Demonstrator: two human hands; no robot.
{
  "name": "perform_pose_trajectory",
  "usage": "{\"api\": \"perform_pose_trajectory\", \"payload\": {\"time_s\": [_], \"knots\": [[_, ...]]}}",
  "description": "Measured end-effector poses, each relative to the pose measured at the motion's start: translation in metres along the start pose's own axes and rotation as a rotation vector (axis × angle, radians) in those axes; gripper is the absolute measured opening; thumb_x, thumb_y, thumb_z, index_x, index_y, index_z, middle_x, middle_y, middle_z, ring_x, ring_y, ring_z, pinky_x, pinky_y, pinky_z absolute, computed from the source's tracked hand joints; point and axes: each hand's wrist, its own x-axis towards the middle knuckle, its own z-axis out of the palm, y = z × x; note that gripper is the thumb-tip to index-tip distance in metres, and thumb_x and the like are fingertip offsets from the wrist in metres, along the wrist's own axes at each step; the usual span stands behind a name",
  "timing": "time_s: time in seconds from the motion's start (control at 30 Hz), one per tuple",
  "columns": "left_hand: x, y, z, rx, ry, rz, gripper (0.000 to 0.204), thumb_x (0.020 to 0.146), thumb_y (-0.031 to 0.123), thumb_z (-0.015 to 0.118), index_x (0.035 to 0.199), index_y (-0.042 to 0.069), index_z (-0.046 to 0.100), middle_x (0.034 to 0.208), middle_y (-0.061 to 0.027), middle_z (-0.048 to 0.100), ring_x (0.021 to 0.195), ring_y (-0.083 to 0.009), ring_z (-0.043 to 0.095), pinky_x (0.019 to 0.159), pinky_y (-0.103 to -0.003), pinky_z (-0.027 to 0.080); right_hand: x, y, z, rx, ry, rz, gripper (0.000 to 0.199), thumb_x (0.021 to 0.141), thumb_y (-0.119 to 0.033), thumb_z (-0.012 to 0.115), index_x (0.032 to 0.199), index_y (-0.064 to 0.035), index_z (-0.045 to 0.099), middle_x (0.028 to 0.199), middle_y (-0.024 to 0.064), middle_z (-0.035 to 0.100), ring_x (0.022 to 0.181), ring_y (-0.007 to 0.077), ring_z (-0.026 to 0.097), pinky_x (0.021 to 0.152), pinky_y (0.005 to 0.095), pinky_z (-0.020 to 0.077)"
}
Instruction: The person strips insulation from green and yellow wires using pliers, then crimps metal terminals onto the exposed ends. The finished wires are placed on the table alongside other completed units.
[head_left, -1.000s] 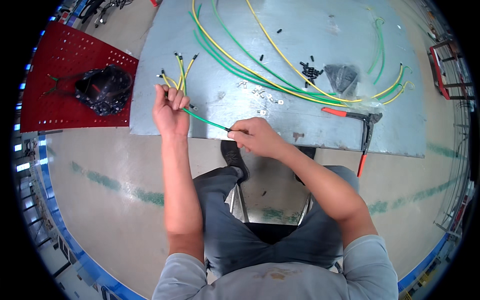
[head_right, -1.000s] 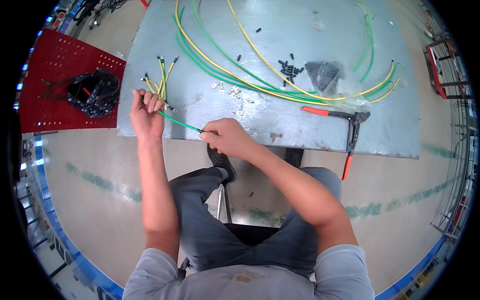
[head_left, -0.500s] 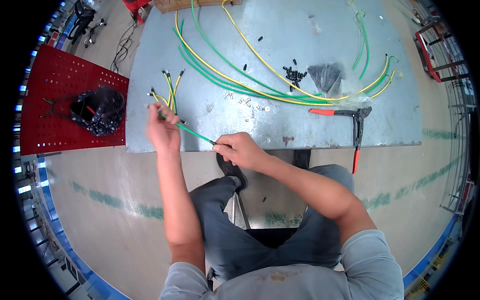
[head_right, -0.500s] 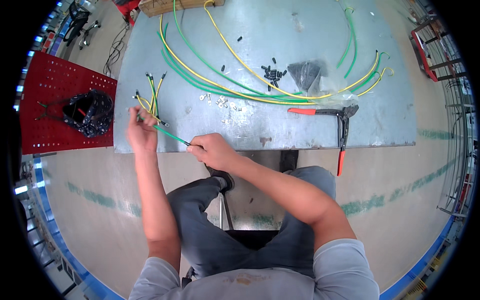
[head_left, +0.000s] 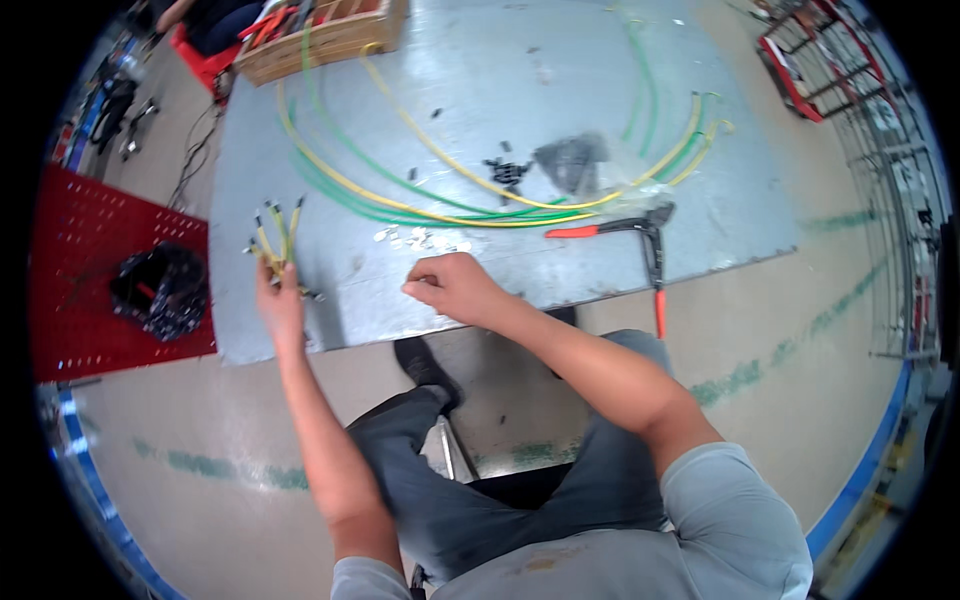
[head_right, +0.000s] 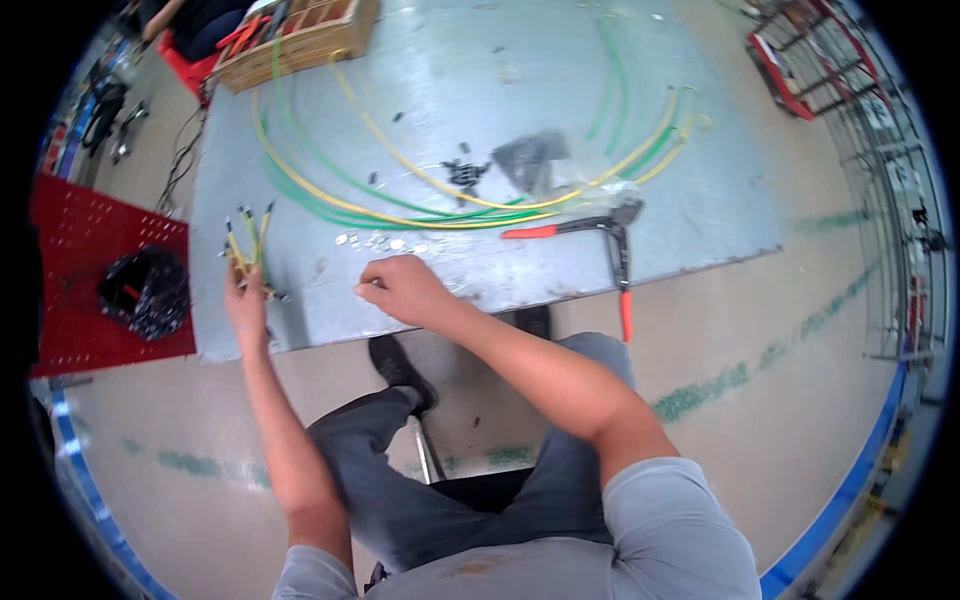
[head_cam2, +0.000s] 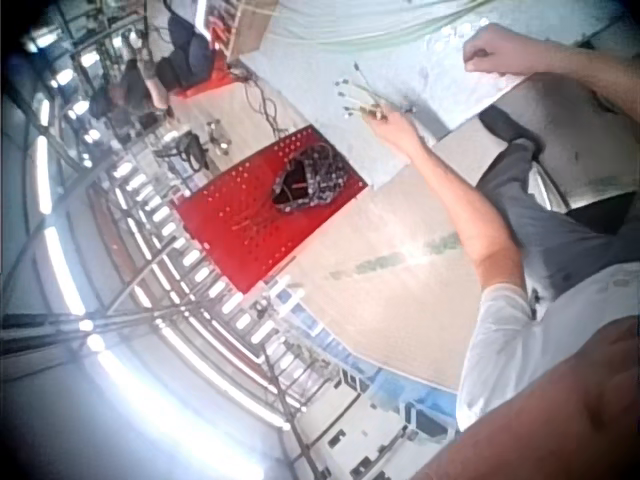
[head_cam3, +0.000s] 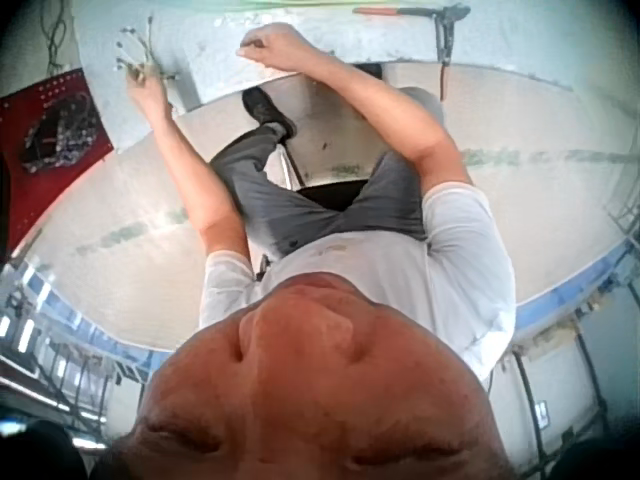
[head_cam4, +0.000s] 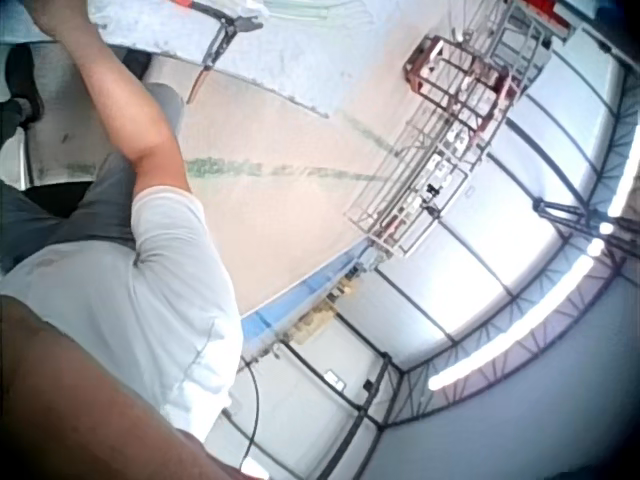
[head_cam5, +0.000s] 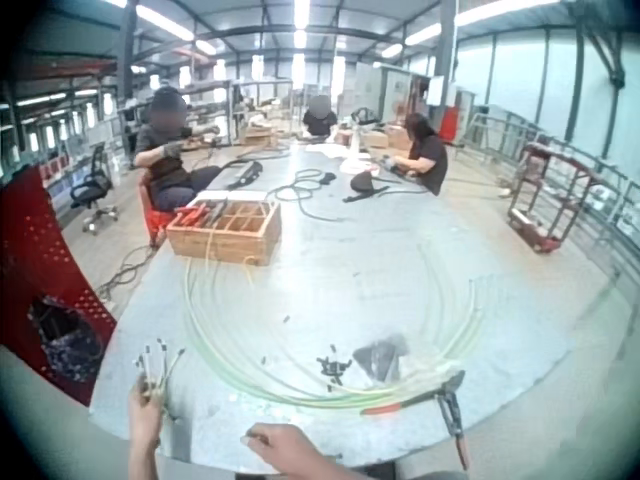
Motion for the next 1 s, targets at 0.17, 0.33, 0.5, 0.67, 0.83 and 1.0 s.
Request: {"api": "perform_pose_trajectory", "payload": {"time_s": [0.17, 0.33, 0.5, 0.67, 0.83, 1.0], "knots": [[-0.016, 0.043, 0.021, 0.203, -0.007, 0.132, 0.062, 0.099, 0.025, 0.071, 0.15, -0.005, 0.051, 0.146, -0.0243, 0.06, 0.134, -0.0326, 0.057, 0.109, -0.041, 0.046, -0.007, 0.003, -0.038, -0.127, 0.082, 0.033, 0.027, 0.093, -0.029, 0.073, 0.096, -0.0021, 0.077, 0.081, 0.0163, 0.073, 0.075, 0.0317, 0.07, 0.072, 0.0421, 0.054], [-0.031, 0.075, 0.045, 0.222, -0.199, 0.086, 0.052, 0.099, 0.024, 0.071, 0.143, -0.002, 0.06, 0.136, -0.023, 0.067, 0.124, -0.0293, 0.066, 0.1, -0.04, 0.052, -0.004, 0.01, -0.067, -0.302, 0.212, 0.036, 0.025, 0.09, -0.027, 0.072, 0.091, -0.0022, 0.076, 0.083, 0.0189, 0.073, 0.083, 0.0387, 0.071, 0.077, 0.0494, 0.0552], [-0.041, 0.1, 0.068, 0.145, -0.255, 0.112, 0.046, 0.099, 0.022, 0.071, 0.138, -0.002, 0.064, 0.126, -0.0219, 0.072, 0.108, -0.0279, 0.073, 0.088, -0.037, 0.057, -0.005, 0.027, -0.111, -0.565, 0.309, 0.1, 0.024, 0.088, -0.027, 0.075, 0.095, -0.0039, 0.075, 0.095, 0.0201, 0.071, 0.095, 0.0405, 0.07, 0.081, 0.0505, 0.0551], [-0.052, 0.125, 0.074, 0.173, -0.33, 0.08, 0.045, 0.101, 0.024, 0.07, 0.137, -0.003, 0.064, 0.125, -0.0211, 0.073, 0.112, -0.0274, 0.072, 0.092, -0.038, 0.056, -0.024, 0.042, -0.152, -0.78, 0.371, 0.251, 0.015, 0.085, -0.014, 0.071, 0.096, -0.0058, 0.075, 0.102, 0.0205, 0.071, 0.099, 0.0405, 0.07, 0.085, 0.0507, 0.056], [-0.052, 0.114, 0.078, 0.154, -0.312, 0.103, 0.043, 0.099, 0.021, 0.071, 0.135, -0.002, 0.065, 0.121, -0.022, 0.074, 0.104, -0.0275, 0.074, 0.085, -0.037, 0.058, -0.02, 0.061, -0.153, -0.862, 0.388, 0.254, 0.015, 0.08, -0.004, 0.064, 0.09, -0.008, 0.074, 0.098, 0.0224, 0.071, 0.098, 0.0407, 0.071, 0.084, 0.0511, 0.0564], [-0.053, 0.112, 0.083, 0.143, -0.335, 0.112, 0.043, 0.1, 0.021, 0.071, 0.135, -0.002, 0.066, 0.117, -0.0212, 0.074, 0.1, -0.027, 0.074, 0.084, -0.037, 0.058, -0.02, 0.069, -0.163, -0.894, 0.33, 0.241, 0.013, 0.078, -0.002, 0.067, 0.086, -0.0074, 0.076, 0.098, 0.0198, 0.071, 0.098, 0.0395, 0.071, 0.083, 0.0505, 0.0561]]}}
